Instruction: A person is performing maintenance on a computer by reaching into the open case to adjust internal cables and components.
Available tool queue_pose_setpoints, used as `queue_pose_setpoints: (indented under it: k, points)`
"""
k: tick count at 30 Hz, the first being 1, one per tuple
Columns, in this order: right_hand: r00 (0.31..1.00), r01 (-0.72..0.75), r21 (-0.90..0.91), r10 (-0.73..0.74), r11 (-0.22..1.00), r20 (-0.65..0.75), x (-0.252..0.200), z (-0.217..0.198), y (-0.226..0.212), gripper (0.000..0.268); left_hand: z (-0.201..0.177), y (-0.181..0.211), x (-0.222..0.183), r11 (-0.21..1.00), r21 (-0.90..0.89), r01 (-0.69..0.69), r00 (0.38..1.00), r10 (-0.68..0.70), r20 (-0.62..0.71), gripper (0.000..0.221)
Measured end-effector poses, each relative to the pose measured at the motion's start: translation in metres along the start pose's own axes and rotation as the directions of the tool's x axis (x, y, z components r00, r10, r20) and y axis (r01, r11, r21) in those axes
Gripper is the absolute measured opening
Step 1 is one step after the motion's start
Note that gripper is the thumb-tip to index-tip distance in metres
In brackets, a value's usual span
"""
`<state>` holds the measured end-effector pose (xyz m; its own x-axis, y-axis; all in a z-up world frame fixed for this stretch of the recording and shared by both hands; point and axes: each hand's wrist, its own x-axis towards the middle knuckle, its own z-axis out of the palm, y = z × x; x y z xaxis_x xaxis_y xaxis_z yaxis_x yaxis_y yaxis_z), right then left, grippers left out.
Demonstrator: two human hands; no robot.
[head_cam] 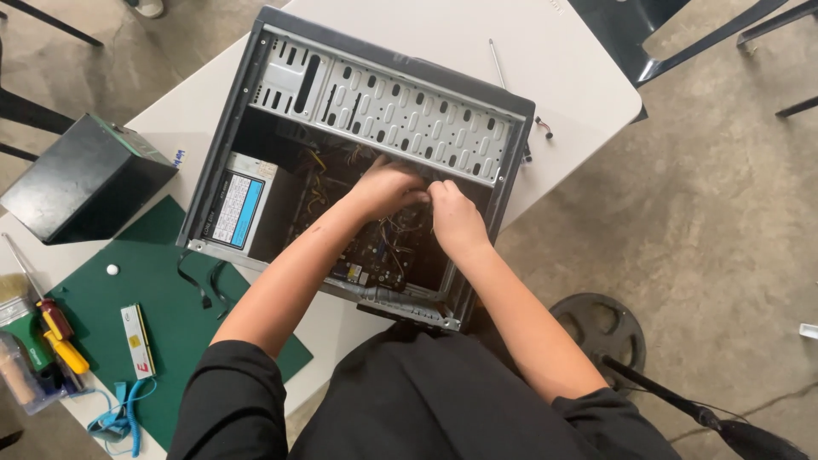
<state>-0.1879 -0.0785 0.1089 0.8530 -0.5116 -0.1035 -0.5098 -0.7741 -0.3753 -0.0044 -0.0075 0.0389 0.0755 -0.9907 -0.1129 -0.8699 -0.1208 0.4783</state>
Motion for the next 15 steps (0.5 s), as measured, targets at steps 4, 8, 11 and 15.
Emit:
queue_pose_setpoints:
  k: [4, 8, 11, 15]
  points:
    - [0.997, -0.080, 0.086, 0.078, 0.993, 0.023, -0.001, 0.002, 0.000, 0.013, -0.011, 0.004, -0.009, 0.998, -0.057, -0.039, 0.999, 0.040, 0.020, 0.049]
    - [0.996, -0.064, 0.097, 0.069, 0.993, -0.052, 0.000, 0.012, 0.009, 0.013, -0.012, 0.001, -0.029, 0.951, 0.233, -0.205, 0.978, 0.210, 0.004, 0.050]
    - [0.996, 0.014, 0.045, -0.011, 0.999, -0.083, 0.008, 0.027, 0.015, 0.012, 0.011, -0.023, -0.038, 0.853, 0.462, -0.243, 0.944, 0.317, -0.088, 0.043]
    - [0.989, 0.139, -0.245, -0.148, 0.959, -0.018, 0.025, 0.063, 0.012, 0.006, 0.030, -0.041, -0.047, 0.853, 0.497, -0.159, 0.974, 0.218, -0.062, 0.049]
